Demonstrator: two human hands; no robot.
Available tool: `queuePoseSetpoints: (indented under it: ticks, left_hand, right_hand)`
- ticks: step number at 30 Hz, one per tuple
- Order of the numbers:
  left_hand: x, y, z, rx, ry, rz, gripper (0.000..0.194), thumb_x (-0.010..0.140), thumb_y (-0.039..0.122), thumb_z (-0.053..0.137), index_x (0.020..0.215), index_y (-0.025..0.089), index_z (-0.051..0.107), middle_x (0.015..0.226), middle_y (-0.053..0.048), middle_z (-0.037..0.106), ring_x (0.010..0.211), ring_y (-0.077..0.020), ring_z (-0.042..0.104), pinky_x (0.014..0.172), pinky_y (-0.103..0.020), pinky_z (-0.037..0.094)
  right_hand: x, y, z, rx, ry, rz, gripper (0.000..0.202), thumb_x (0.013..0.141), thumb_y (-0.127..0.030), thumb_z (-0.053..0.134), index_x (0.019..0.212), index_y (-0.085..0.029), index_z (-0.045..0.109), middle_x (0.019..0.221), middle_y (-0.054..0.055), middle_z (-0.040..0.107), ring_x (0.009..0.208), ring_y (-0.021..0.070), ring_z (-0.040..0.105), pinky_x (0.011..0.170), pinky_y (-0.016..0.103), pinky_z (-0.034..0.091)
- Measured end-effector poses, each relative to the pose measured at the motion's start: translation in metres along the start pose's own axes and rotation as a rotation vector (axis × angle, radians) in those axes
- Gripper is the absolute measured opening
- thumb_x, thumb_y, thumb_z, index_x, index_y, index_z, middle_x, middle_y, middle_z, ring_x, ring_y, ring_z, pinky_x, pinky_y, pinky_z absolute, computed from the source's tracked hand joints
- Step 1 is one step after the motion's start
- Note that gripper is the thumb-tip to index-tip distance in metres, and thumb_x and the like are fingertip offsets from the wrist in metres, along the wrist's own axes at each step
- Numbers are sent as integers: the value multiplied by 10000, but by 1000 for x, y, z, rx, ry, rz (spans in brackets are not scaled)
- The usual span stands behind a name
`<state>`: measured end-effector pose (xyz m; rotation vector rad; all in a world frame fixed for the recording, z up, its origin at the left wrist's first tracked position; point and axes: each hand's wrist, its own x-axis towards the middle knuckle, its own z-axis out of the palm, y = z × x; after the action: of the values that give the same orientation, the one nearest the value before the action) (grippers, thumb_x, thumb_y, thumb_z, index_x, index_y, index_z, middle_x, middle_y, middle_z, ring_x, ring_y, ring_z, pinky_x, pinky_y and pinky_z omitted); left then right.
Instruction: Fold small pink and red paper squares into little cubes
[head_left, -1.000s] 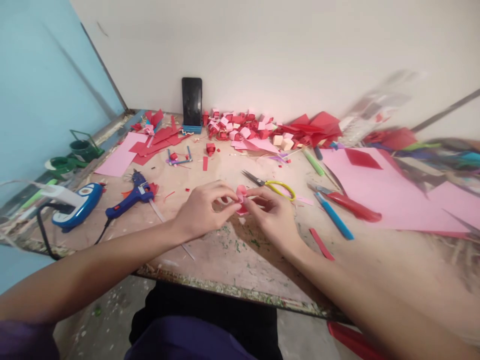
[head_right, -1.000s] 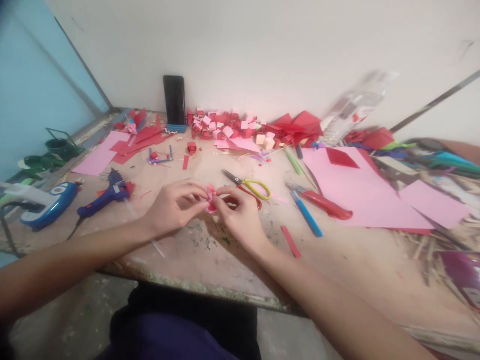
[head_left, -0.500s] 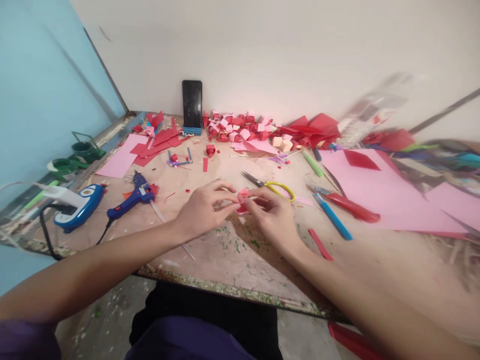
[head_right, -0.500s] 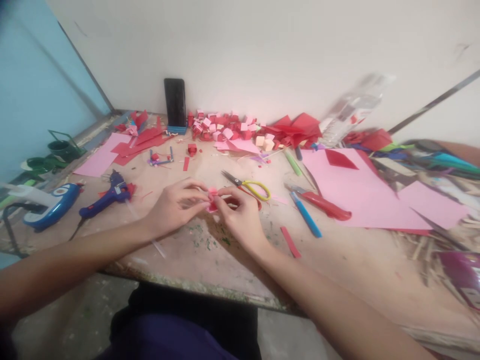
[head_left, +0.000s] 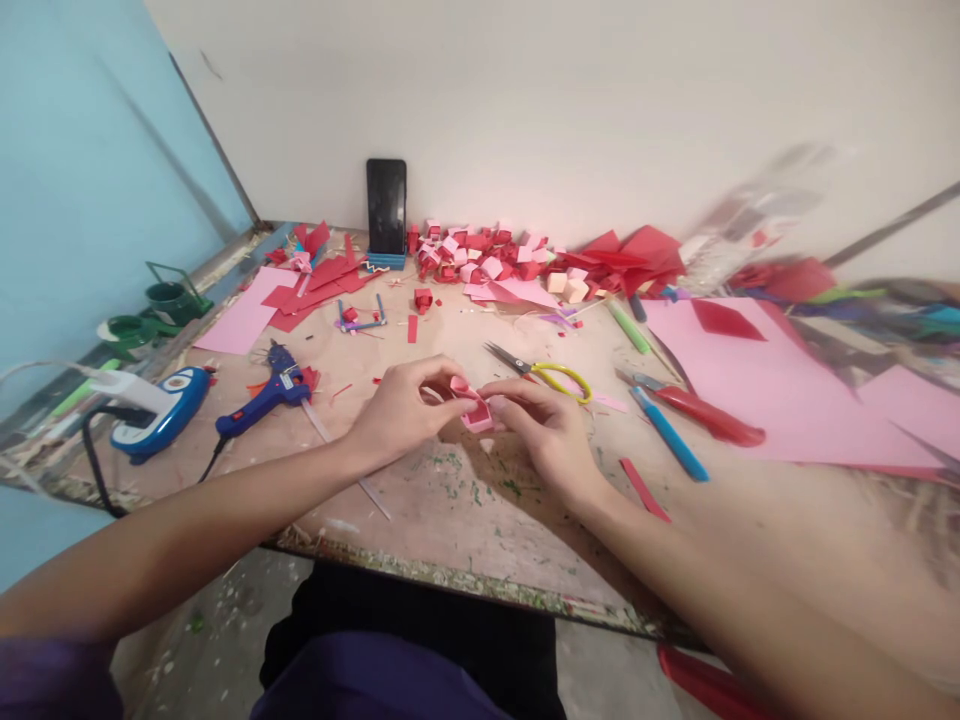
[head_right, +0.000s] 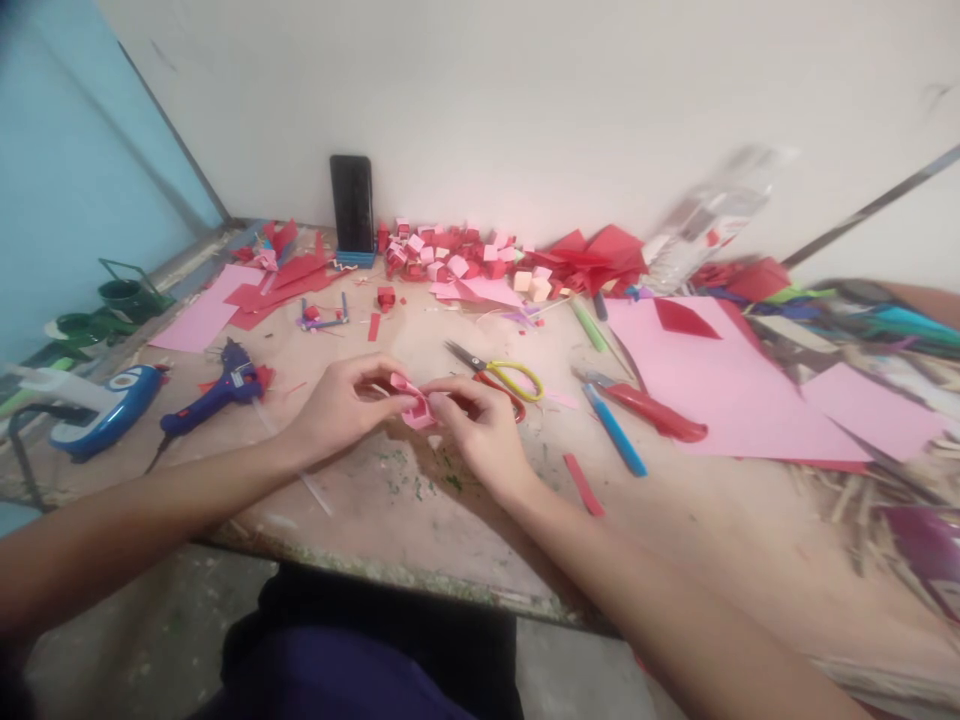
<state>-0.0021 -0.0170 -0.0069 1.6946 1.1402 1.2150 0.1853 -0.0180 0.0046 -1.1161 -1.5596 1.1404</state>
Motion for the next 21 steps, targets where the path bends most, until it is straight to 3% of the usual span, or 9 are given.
queuePoseSetpoints:
  ticks: [6, 10, 14, 21]
  left_hand:
    - [0, 1, -1, 38, 3, 12, 75, 836, 248, 751, 813, 177, 747, 789, -14, 757, 703, -147, 703, 650, -245, 565]
    - [-1, 3, -1, 73, 38, 66, 88, 846, 270, 748, 835, 182, 752, 810, -15, 759, 728, -145, 703, 672, -237, 568]
    - [-1, 4, -2, 99, 55, 79, 69, 838, 248, 748, 840, 180, 747, 796, -4, 742, 705, -130, 688, 651, -221, 550]
    - [1, 3, -3, 176, -13, 155, 132, 839, 151, 701, 943, 194, 769, 899, -22, 773, 799, -148, 703, 722, -248, 558]
  right_hand:
    - [1, 6, 1, 283, 9, 213, 135, 781, -257, 758, 904, -205, 780, 826, 23, 744, 671, 158, 668, 690, 319, 572]
    - [2, 4, 1, 466, -55, 321, 179, 772, -282, 792, 929, -197, 786, 928, 50, 753, 767, 172, 697, 717, 318, 601]
    - [3, 3, 1, 531, -126, 355, 180, 757, -278, 813, 903, -174, 798, 933, 73, 764, 777, 172, 707, 714, 298, 617]
    - [4, 5, 1, 510, -87, 345, 205, 715, -273, 835, 892, -179, 795, 922, 82, 786, 795, 208, 744, 696, 308, 626]
